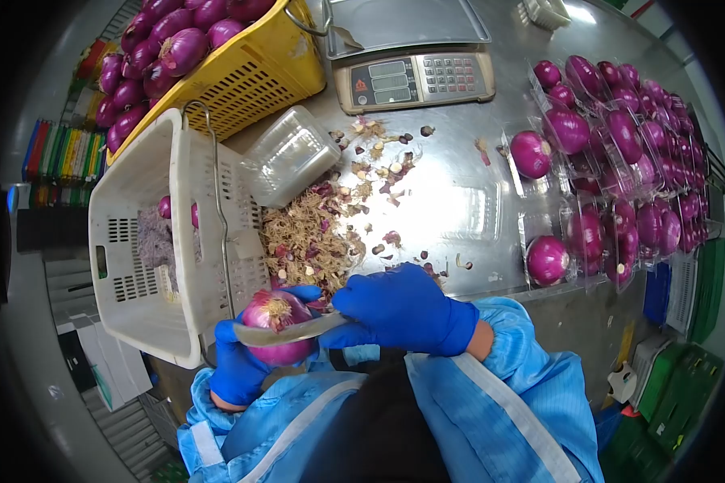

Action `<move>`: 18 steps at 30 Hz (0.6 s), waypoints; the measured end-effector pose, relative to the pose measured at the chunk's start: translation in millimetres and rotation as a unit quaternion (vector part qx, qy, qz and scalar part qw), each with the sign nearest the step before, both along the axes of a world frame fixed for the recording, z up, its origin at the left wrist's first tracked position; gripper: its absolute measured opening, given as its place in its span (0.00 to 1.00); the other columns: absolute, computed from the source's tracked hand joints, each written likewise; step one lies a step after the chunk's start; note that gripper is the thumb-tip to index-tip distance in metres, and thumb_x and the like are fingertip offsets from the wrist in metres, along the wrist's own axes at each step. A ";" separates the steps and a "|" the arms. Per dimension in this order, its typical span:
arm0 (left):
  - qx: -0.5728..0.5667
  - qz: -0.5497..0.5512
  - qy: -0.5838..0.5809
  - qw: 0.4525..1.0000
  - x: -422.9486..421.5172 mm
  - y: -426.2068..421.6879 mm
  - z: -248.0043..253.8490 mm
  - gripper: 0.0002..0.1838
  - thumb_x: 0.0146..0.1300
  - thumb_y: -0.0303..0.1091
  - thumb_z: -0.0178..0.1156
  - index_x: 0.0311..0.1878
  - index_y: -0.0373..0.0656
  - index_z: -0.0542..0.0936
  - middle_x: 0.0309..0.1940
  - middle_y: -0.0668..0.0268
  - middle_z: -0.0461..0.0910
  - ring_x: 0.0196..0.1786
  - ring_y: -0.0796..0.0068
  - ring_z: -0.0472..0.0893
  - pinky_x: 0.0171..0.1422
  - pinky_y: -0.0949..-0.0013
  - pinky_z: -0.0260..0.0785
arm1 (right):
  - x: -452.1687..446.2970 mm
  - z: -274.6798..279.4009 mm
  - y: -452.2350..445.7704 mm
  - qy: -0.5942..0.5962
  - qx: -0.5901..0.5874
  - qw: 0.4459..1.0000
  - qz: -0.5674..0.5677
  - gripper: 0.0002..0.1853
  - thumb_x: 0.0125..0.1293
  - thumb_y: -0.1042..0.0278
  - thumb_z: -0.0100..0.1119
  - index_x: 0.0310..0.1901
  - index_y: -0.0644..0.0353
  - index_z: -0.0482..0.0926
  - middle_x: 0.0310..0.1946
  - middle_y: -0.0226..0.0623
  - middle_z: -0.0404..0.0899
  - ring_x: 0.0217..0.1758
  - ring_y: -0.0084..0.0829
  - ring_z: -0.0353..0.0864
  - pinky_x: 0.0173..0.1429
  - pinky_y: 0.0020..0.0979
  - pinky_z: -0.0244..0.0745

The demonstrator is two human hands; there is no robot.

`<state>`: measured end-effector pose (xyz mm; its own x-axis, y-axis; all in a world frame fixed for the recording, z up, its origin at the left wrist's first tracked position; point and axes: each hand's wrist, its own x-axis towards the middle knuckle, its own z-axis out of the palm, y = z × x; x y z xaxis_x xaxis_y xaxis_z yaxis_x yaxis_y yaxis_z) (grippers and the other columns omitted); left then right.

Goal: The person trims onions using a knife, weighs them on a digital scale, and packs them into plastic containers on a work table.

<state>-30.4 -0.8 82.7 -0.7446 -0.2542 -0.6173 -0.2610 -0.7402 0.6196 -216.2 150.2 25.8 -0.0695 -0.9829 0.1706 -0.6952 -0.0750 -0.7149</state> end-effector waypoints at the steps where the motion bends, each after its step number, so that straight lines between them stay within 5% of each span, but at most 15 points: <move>1: -0.069 -0.047 -0.025 0.996 -3.7 4.7 1.9 0.44 0.47 0.48 0.69 0.61 0.27 0.67 0.56 0.45 0.73 0.56 0.54 0.79 0.60 0.55 0.75 | 1.5 6.8 -1.0 -0.002 -0.009 1.000 -0.006 0.20 0.58 0.40 0.60 0.40 0.47 0.77 0.25 0.31 0.73 0.25 0.35 0.78 0.27 0.35 0.71; 2: -0.136 -0.094 -0.049 0.985 -6.1 8.0 2.5 0.43 0.47 0.49 0.68 0.60 0.27 0.67 0.56 0.44 0.74 0.56 0.54 0.79 0.60 0.55 0.75 | 1.6 10.1 -0.6 -0.002 -0.018 1.000 -0.011 0.19 0.59 0.40 0.59 0.37 0.47 0.77 0.24 0.31 0.72 0.24 0.35 0.77 0.26 0.35 0.71; 5: 0.160 0.029 0.045 0.986 7.5 9.2 -19.6 0.43 0.49 0.50 0.68 0.60 0.27 0.67 0.55 0.43 0.73 0.55 0.54 0.79 0.60 0.55 0.75 | -2.9 -21.1 5.7 -0.031 -0.050 0.998 -0.025 0.17 0.61 0.44 0.60 0.40 0.47 0.79 0.23 0.32 0.73 0.23 0.36 0.77 0.26 0.35 0.70; 8: 0.029 0.031 -0.036 0.998 6.5 3.0 -38.3 0.54 0.44 0.59 0.67 0.66 0.26 0.62 0.54 0.43 0.74 0.53 0.50 0.79 0.56 0.52 0.77 | -1.6 -89.6 28.0 -0.057 -0.029 0.993 -0.102 0.15 0.62 0.47 0.61 0.41 0.47 0.81 0.24 0.33 0.75 0.23 0.36 0.78 0.26 0.35 0.71; 11: 0.071 0.054 0.018 0.996 20.8 -7.4 -48.9 0.54 0.42 0.55 0.67 0.66 0.25 0.60 0.54 0.41 0.73 0.53 0.48 0.79 0.56 0.51 0.77 | -2.0 -94.2 42.9 -0.250 0.109 0.951 -0.146 0.14 0.62 0.48 0.62 0.38 0.49 0.81 0.25 0.33 0.77 0.22 0.36 0.78 0.26 0.35 0.71; 14: -0.081 0.020 -0.043 0.996 17.0 -1.5 -51.9 0.53 0.42 0.53 0.62 0.67 0.25 0.59 0.54 0.41 0.73 0.57 0.44 0.75 0.64 0.47 0.70 | 6.1 -51.9 27.5 -0.111 -0.083 0.984 -0.115 0.16 0.61 0.45 0.61 0.37 0.49 0.80 0.24 0.33 0.75 0.21 0.36 0.77 0.25 0.35 0.71; 18: 0.038 0.105 0.020 0.994 17.5 14.3 -49.8 0.23 0.66 0.36 0.52 0.58 0.29 0.68 0.51 0.46 0.73 0.54 0.56 0.77 0.62 0.54 0.73 | 5.8 -11.6 9.1 0.003 -0.043 0.999 -0.029 0.19 0.60 0.41 0.60 0.35 0.49 0.79 0.22 0.32 0.73 0.21 0.35 0.76 0.24 0.35 0.69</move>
